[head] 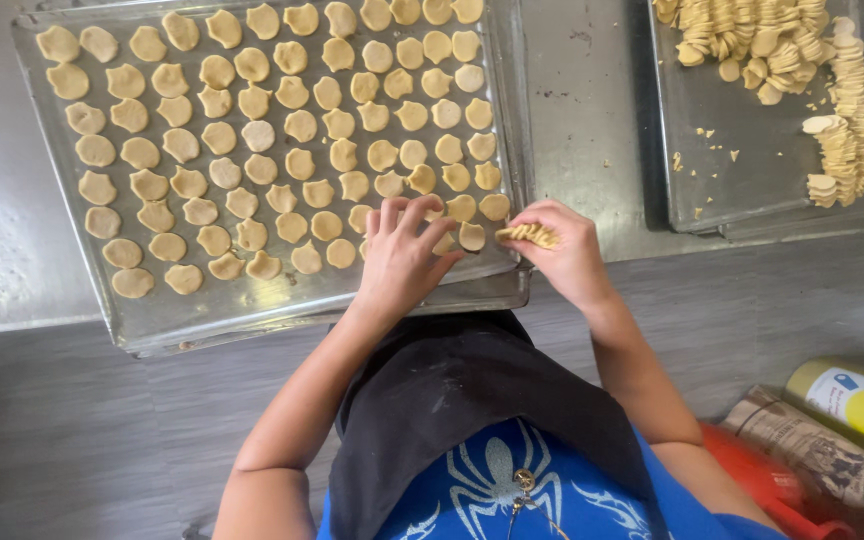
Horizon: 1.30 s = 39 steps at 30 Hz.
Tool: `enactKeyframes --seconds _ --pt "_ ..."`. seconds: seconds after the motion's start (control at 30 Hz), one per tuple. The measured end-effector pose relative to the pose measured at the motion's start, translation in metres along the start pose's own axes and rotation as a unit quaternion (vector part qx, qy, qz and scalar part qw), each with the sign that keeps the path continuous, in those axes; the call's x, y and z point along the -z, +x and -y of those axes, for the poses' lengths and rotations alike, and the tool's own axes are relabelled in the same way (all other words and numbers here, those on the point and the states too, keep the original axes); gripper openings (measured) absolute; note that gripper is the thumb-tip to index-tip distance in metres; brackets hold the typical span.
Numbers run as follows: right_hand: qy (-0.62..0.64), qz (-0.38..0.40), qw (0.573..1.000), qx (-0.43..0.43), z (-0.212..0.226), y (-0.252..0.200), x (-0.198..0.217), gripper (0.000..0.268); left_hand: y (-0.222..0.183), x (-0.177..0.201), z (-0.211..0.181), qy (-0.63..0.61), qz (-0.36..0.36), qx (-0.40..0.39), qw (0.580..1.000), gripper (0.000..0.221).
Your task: The person picks up small circular pieces of dough by hand, folds them, and arranges them in tight rows on a metal baking tray.
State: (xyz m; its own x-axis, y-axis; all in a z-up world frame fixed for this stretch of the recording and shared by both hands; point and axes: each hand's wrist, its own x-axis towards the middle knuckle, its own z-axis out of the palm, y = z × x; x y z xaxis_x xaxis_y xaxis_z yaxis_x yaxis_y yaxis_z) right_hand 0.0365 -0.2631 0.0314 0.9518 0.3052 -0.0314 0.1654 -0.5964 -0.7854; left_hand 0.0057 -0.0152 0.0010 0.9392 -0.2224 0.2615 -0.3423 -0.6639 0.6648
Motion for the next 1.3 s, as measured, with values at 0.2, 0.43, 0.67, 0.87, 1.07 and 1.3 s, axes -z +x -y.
enactKeyframes --seconds 0.2,0.43,0.67,0.87,1.07,1.3 --pt "-0.035 0.005 0.998 0.046 -0.015 0.001 -0.003 0.027 0.011 -0.013 -0.015 0.002 -0.027 0.0 1.0 0.039" --pt "0.55 0.145 0.805 -0.17 0.009 0.033 -0.008 0.034 -0.005 0.022 -0.012 -0.241 -0.057 0.11 0.963 0.041" --pt "0.446 0.167 0.869 -0.133 0.113 0.055 -0.143 0.033 -0.06 0.085 0.072 -0.418 -0.113 0.25 0.866 0.022" --pt "0.406 0.098 0.903 -0.103 0.143 0.046 -0.245 0.02 -0.12 0.154 0.13 -0.341 -0.14 0.244 0.897 0.016" --pt "0.3 0.06 0.945 -0.111 0.153 0.037 -0.265 0.014 -0.162 0.212 0.149 -0.238 -0.146 0.234 0.931 0.015" --pt "0.133 0.096 0.986 -0.006 0.182 0.017 -0.29 0.019 -0.19 0.228 0.167 -0.237 -0.08 0.25 0.935 0.022"
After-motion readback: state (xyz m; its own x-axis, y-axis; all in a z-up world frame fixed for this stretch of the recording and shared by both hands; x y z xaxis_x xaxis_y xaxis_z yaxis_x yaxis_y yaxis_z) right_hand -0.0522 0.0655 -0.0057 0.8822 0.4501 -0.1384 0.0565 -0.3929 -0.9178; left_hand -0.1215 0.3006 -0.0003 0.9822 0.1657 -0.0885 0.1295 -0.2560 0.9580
